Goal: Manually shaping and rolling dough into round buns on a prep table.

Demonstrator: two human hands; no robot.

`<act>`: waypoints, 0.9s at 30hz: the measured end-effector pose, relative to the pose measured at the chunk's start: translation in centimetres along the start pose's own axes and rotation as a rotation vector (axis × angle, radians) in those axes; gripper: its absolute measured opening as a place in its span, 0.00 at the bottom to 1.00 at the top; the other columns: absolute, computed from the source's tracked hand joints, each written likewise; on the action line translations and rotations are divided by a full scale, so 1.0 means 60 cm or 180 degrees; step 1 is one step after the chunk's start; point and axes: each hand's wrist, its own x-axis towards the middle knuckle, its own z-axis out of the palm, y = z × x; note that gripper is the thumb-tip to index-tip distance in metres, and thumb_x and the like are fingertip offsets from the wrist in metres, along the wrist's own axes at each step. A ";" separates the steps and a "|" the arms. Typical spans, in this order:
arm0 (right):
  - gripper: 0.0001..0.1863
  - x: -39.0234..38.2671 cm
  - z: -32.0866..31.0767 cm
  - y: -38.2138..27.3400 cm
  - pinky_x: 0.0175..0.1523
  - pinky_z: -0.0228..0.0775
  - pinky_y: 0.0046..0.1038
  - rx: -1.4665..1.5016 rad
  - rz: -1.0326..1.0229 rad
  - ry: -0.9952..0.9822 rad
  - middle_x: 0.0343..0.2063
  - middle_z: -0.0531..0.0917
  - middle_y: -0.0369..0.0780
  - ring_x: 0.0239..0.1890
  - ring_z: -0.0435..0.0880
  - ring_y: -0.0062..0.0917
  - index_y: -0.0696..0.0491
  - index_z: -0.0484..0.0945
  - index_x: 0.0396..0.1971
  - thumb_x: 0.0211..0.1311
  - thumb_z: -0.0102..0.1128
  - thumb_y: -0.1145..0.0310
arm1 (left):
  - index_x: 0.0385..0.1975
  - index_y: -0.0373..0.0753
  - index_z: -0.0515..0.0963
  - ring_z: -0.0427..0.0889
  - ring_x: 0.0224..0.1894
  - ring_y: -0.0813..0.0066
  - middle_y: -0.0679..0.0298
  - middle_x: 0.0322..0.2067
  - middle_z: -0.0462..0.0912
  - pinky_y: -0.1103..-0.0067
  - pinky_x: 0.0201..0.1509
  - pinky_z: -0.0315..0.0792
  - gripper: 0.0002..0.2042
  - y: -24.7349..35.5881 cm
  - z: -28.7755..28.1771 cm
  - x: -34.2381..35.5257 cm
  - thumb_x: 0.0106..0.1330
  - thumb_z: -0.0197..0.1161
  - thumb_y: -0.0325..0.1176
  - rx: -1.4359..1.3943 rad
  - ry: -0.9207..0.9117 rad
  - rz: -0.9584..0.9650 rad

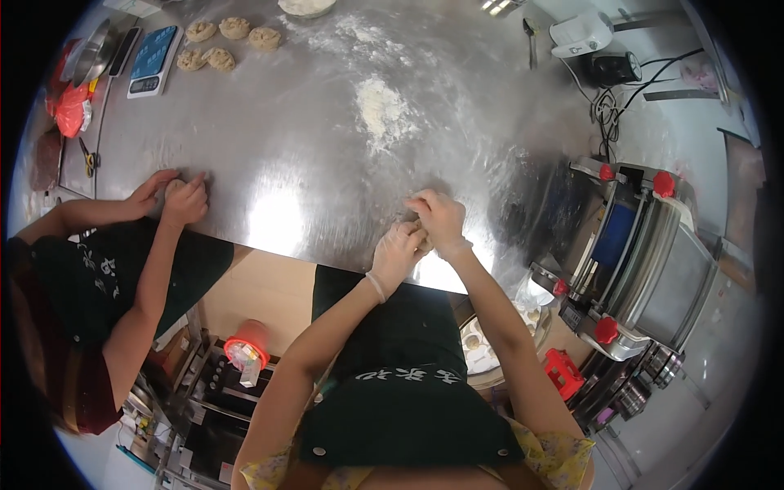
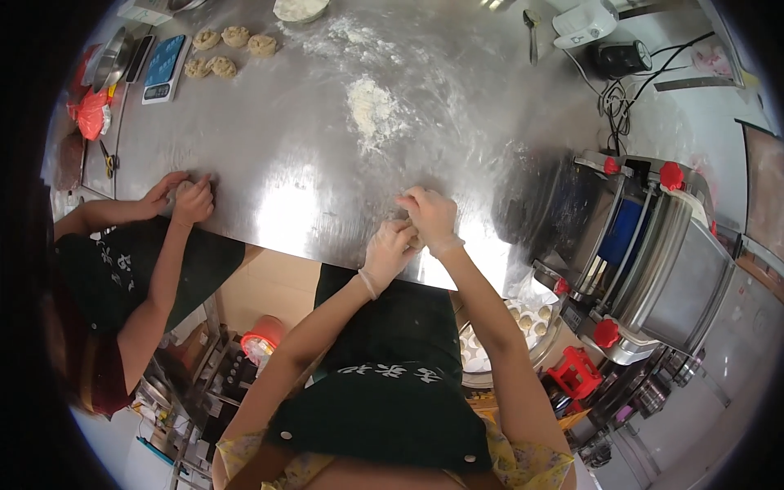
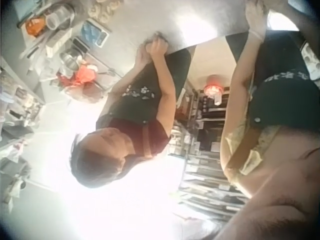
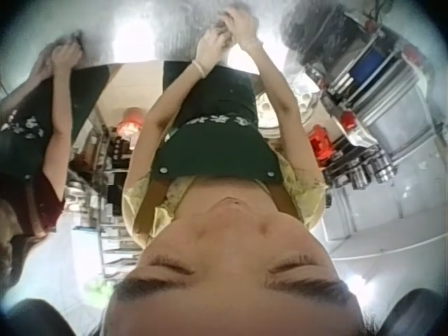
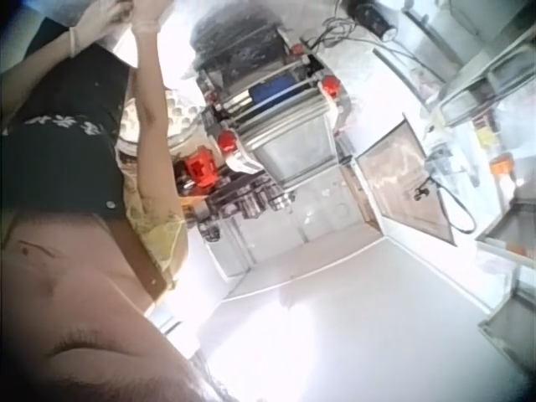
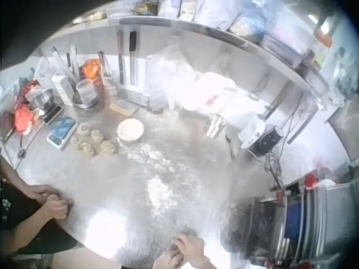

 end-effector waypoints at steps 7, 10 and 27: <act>0.13 0.003 0.004 0.001 0.23 0.67 0.37 -0.0773 0.0044 0.0404 0.15 0.77 0.40 0.18 0.78 0.36 0.49 0.76 0.21 0.60 0.63 0.58 | 0.45 0.41 0.75 0.77 0.46 0.58 0.60 0.44 0.75 0.69 0.44 0.76 0.22 0.011 0.008 0.006 0.49 0.74 0.27 -0.0447 0.0190 -0.0699; 0.16 0.021 -0.010 0.006 0.22 0.67 0.38 -0.0628 -0.0243 0.0275 0.14 0.75 0.40 0.17 0.77 0.37 0.49 0.74 0.19 0.61 0.63 0.58 | 0.45 0.42 0.76 0.77 0.47 0.58 0.60 0.44 0.76 0.70 0.46 0.76 0.21 0.005 -0.004 0.014 0.49 0.74 0.27 -0.0563 0.0185 -0.0694; 0.21 -0.059 -0.013 0.001 0.24 0.69 0.37 -0.0409 0.1135 0.1017 0.16 0.78 0.41 0.19 0.79 0.36 0.50 0.76 0.18 0.68 0.55 0.53 | 0.45 0.39 0.80 0.81 0.43 0.59 0.57 0.39 0.81 0.70 0.43 0.77 0.18 0.024 0.022 0.029 0.52 0.68 0.24 -0.0640 -0.0139 -0.0493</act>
